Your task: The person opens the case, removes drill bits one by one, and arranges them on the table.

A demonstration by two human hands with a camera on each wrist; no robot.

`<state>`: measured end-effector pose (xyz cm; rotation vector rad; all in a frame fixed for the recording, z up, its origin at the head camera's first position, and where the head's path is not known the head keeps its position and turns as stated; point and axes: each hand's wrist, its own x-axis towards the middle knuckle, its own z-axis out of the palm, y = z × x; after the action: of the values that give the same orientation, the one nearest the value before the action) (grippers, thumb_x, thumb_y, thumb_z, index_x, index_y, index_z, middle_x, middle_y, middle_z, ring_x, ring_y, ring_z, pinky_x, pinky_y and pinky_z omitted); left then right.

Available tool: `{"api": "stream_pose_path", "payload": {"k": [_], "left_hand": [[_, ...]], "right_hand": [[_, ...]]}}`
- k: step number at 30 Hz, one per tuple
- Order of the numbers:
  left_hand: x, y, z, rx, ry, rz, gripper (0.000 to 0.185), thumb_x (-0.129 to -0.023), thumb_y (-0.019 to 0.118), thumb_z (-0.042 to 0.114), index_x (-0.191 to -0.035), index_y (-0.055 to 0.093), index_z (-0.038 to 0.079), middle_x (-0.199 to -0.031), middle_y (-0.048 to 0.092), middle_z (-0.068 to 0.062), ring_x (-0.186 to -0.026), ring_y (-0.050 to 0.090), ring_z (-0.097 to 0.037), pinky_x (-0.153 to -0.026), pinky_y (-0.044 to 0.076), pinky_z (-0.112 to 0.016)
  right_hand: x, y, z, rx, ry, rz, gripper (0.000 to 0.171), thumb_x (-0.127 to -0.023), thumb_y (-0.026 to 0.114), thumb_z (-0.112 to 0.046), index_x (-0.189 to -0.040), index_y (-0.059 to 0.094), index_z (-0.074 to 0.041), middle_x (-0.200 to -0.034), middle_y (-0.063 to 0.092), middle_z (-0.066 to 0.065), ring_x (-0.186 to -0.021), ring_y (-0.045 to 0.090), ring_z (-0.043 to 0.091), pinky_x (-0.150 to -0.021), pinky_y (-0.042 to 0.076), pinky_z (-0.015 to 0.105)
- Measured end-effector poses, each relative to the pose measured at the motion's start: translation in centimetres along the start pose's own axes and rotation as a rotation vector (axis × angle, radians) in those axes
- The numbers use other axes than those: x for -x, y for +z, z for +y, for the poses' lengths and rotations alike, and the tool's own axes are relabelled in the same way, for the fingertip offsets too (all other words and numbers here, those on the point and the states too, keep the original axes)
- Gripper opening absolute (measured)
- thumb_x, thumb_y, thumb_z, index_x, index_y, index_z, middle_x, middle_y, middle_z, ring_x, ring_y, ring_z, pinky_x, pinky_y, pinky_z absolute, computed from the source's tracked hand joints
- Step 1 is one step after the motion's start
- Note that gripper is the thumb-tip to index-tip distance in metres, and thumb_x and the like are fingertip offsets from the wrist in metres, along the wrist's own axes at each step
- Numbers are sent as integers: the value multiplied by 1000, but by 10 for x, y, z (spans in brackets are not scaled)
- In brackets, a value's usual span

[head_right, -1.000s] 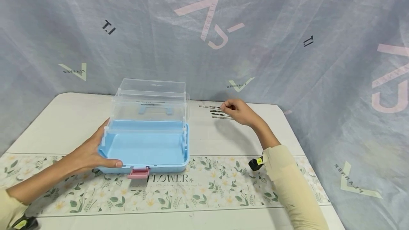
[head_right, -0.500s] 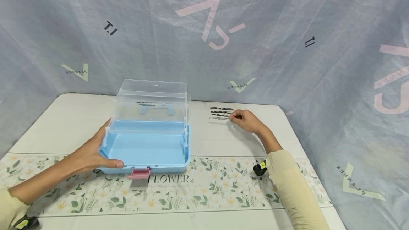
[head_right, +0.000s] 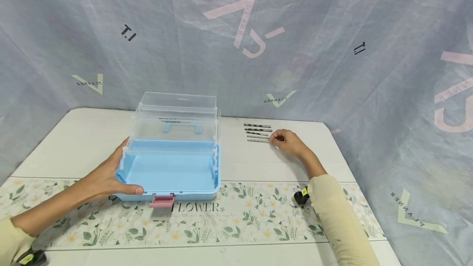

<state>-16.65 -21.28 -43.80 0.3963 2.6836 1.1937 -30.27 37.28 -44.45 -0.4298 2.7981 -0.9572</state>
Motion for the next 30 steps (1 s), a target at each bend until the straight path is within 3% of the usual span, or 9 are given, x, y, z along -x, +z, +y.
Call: {"api": "stream_pose_path", "payload": {"k": [19, 26, 30], "left_hand": [[-1, 1, 1, -6, -17, -5, 169, -74, 106, 46, -180, -23, 21, -187, 8, -34, -165, 25, -68, -118, 33, -92], [0, 0, 1, -20, -27, -11, 167, -76, 105, 47, -180, -22, 19, -186, 1, -37, -165, 20, -71, -116, 34, -93], [0, 0, 0, -15, -15, -3, 168, -75, 106, 45, -180, -23, 20, -186, 6, -36, -165, 24, -69, -117, 33, -92]], "right_hand": [[-3, 3, 4, 24, 21, 14, 17, -114, 66, -11, -121, 78, -2, -109, 76, 16, -92, 62, 20, -82, 51, 32], [-7, 3, 4, 41, 11, 28, 17, -114, 66, -11, -121, 79, -2, -108, 76, 16, -90, 60, 20, -82, 50, 34], [-7, 4, 5, 33, 10, 33, 17, -114, 67, -11, -121, 79, -2, -108, 76, 16, -90, 60, 20, -82, 50, 35]]}}
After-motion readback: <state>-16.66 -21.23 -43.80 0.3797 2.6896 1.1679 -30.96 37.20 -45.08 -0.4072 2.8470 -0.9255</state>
